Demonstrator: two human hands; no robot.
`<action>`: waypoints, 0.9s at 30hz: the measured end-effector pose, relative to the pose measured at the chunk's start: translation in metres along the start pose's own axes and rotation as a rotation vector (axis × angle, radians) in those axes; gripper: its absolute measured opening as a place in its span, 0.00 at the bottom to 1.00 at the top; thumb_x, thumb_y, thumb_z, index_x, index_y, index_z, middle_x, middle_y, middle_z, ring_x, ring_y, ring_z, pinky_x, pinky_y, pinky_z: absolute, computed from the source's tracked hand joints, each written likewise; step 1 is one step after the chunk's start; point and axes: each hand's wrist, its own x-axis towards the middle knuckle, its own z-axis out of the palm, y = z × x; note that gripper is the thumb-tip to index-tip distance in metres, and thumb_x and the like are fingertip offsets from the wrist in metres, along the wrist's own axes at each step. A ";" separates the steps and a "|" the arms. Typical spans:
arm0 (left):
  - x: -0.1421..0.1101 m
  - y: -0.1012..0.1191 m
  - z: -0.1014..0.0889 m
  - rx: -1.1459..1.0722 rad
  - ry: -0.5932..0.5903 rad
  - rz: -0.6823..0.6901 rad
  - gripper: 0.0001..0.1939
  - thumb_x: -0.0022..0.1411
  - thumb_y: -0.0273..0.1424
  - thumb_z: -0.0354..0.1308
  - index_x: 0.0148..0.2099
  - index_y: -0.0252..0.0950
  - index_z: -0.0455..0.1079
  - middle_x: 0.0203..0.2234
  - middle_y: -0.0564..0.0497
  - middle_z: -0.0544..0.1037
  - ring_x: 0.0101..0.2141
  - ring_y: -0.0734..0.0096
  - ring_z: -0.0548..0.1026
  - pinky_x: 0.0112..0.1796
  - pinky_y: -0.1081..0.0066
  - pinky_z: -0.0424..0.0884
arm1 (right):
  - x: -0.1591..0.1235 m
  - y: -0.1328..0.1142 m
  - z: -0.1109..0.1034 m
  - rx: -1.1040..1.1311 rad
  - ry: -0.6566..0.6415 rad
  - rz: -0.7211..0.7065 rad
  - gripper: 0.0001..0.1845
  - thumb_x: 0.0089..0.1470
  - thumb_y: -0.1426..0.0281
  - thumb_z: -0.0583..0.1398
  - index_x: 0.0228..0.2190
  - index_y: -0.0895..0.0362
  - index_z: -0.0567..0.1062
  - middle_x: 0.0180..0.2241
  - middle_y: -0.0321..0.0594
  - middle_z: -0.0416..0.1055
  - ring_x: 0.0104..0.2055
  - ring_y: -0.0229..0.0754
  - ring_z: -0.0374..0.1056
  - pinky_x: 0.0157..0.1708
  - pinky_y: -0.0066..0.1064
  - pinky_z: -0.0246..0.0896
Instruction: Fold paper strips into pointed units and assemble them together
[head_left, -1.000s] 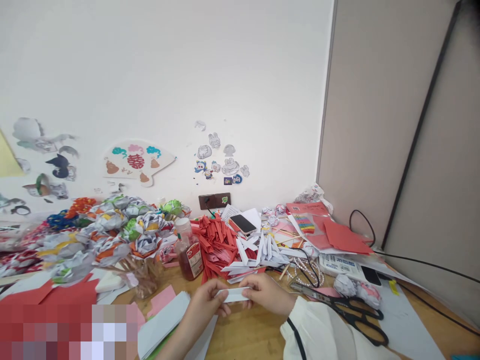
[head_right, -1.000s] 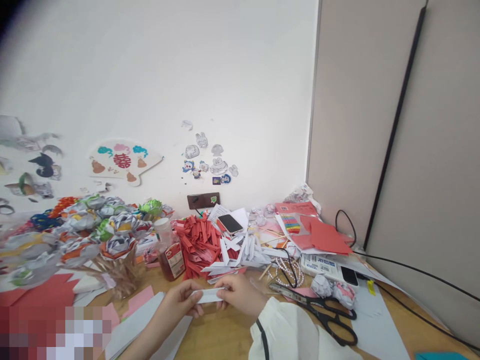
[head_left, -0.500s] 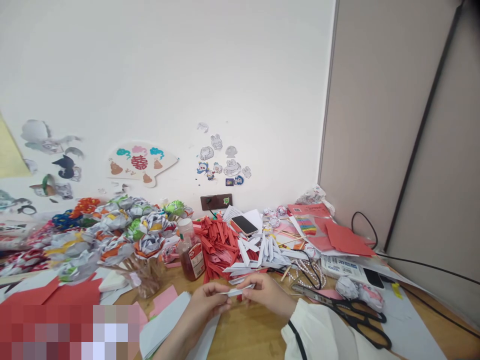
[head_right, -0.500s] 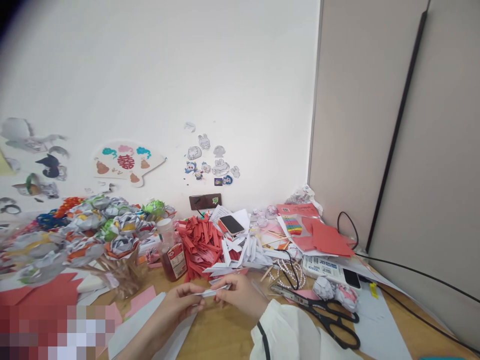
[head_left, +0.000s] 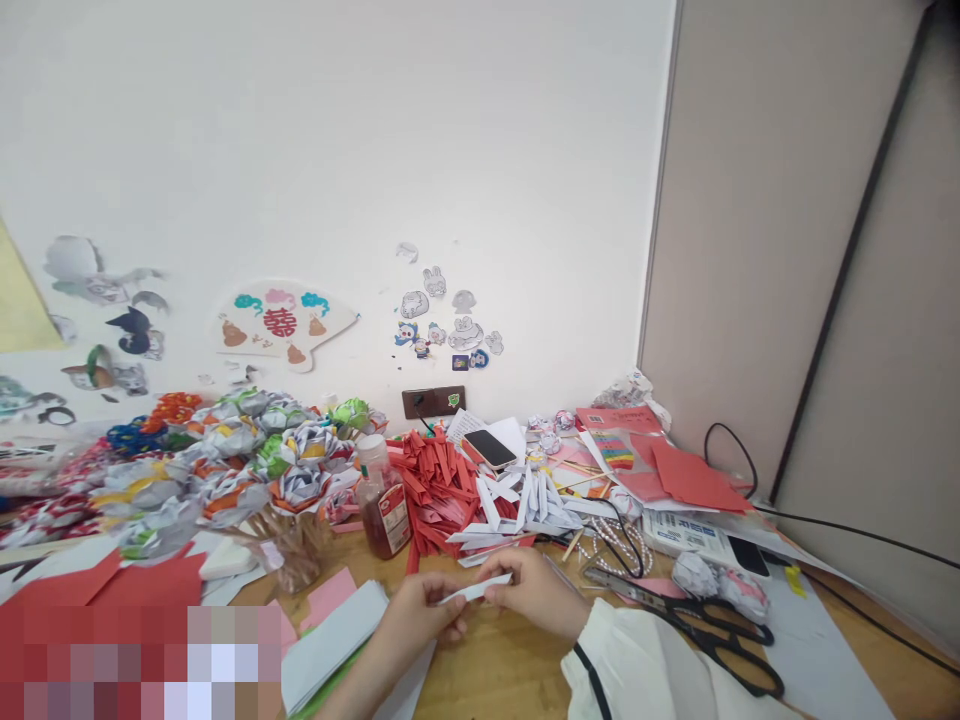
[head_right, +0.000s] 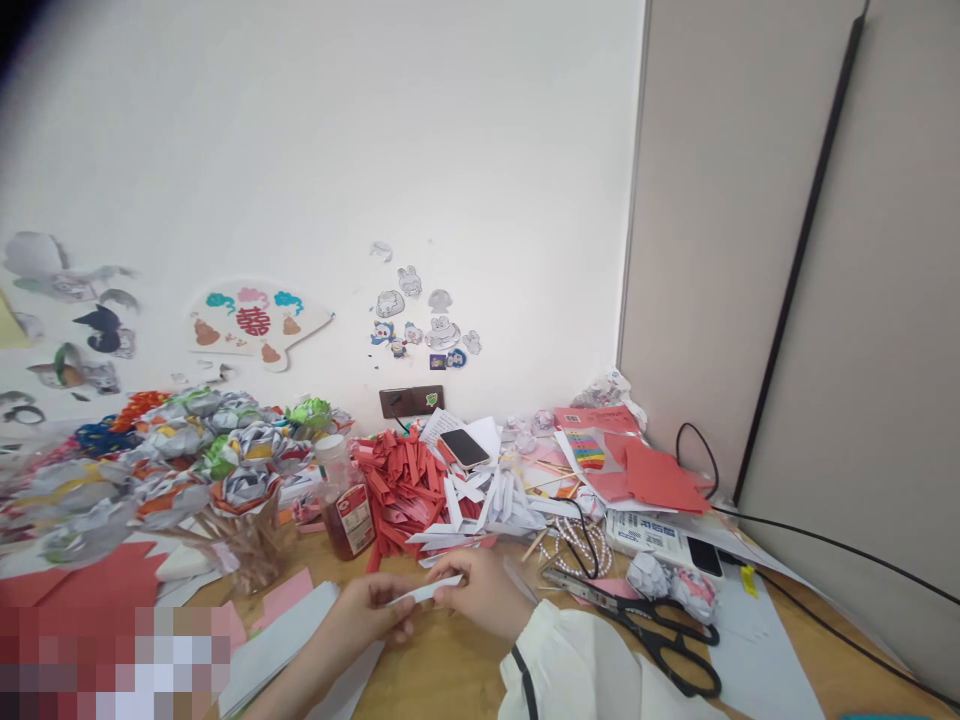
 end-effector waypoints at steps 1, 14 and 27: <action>-0.001 0.000 0.000 0.037 -0.012 0.001 0.19 0.36 0.44 0.63 0.23 0.31 0.69 0.11 0.52 0.74 0.15 0.72 0.71 0.21 0.72 0.66 | 0.000 0.000 0.000 0.005 0.006 0.005 0.09 0.42 0.74 0.60 0.31 0.57 0.74 0.26 0.37 0.71 0.25 0.36 0.66 0.26 0.27 0.60; -0.005 0.011 0.001 -0.117 0.114 0.046 0.21 0.33 0.47 0.65 0.20 0.33 0.66 0.11 0.54 0.73 0.15 0.75 0.70 0.21 0.75 0.66 | 0.002 -0.003 -0.010 0.407 -0.107 0.074 0.16 0.42 0.60 0.62 0.24 0.63 0.72 0.23 0.40 0.73 0.22 0.35 0.67 0.26 0.28 0.62; -0.009 0.016 0.001 -0.379 0.168 0.115 0.17 0.33 0.41 0.67 0.22 0.32 0.70 0.17 0.51 0.76 0.17 0.77 0.70 0.21 0.76 0.66 | 0.001 -0.006 -0.010 0.519 -0.140 0.029 0.20 0.46 0.58 0.60 0.29 0.65 0.74 0.26 0.45 0.73 0.27 0.39 0.70 0.33 0.33 0.62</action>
